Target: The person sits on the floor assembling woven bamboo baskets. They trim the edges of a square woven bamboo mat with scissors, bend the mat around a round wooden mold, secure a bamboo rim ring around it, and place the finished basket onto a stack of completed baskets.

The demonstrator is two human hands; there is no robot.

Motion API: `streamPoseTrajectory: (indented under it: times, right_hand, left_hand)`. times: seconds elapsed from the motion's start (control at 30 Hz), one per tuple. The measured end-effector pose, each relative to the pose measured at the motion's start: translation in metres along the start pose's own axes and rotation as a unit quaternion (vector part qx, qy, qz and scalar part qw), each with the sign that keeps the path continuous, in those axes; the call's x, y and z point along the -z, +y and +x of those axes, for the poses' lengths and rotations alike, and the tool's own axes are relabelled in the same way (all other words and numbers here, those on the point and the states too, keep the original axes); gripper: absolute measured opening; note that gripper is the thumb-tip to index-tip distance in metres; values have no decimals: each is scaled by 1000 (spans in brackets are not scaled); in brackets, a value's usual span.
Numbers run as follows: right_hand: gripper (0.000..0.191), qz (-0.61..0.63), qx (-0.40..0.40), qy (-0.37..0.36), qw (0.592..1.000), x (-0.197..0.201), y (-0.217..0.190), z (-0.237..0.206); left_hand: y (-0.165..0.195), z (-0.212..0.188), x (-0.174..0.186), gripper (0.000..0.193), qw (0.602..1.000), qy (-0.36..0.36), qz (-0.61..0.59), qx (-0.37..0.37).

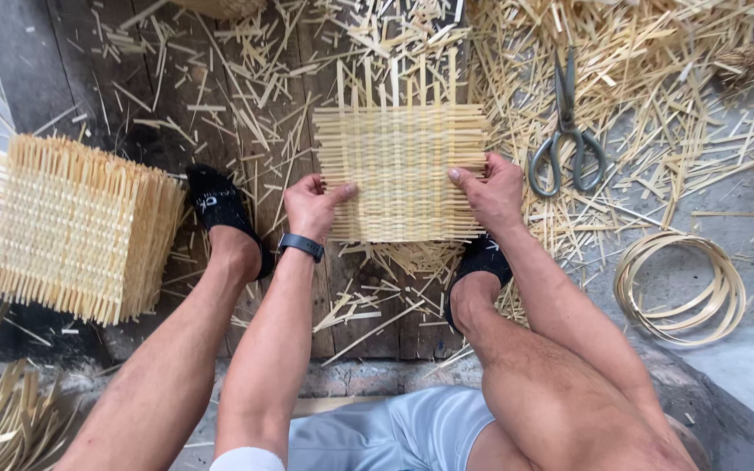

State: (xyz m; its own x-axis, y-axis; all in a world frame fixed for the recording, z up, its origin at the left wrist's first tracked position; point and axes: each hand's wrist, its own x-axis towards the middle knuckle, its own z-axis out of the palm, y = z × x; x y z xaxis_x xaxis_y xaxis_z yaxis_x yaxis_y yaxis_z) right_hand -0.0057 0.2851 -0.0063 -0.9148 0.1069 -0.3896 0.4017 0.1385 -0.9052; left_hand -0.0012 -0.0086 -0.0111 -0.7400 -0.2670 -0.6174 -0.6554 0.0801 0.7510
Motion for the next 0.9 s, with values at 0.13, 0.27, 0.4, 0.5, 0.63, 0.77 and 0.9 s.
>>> streamPoseTrajectory:
  times: [0.13,0.27,0.4,0.5,0.63,0.77,0.9]
  right_hand:
    - [22,8,-3,7,1000,-3,-2,0]
    - [19,60,15,1,998,-4,11,1]
    - [20,47,36,-2,998,-3,20,1]
    - [21,44,45,-1,998,-3,19,1]
    - [20,30,46,4,998,-3,18,2]
    - [18,12,60,32,998,-1,25,-2]
    - [25,-37,70,71,994,0,38,-11]
  left_hand:
    - [20,-21,-15,101,919,120,296,-231]
    - [29,-27,-40,98,702,-183,572,-383]
    - [22,-28,-44,87,715,-199,570,-352]
    - [17,-30,-42,86,705,-178,569,-383]
    - [20,-32,-40,87,712,-178,558,-389]
    - [24,-34,-36,89,730,-201,527,-387]
    - [21,-44,-37,86,728,-211,517,-397]
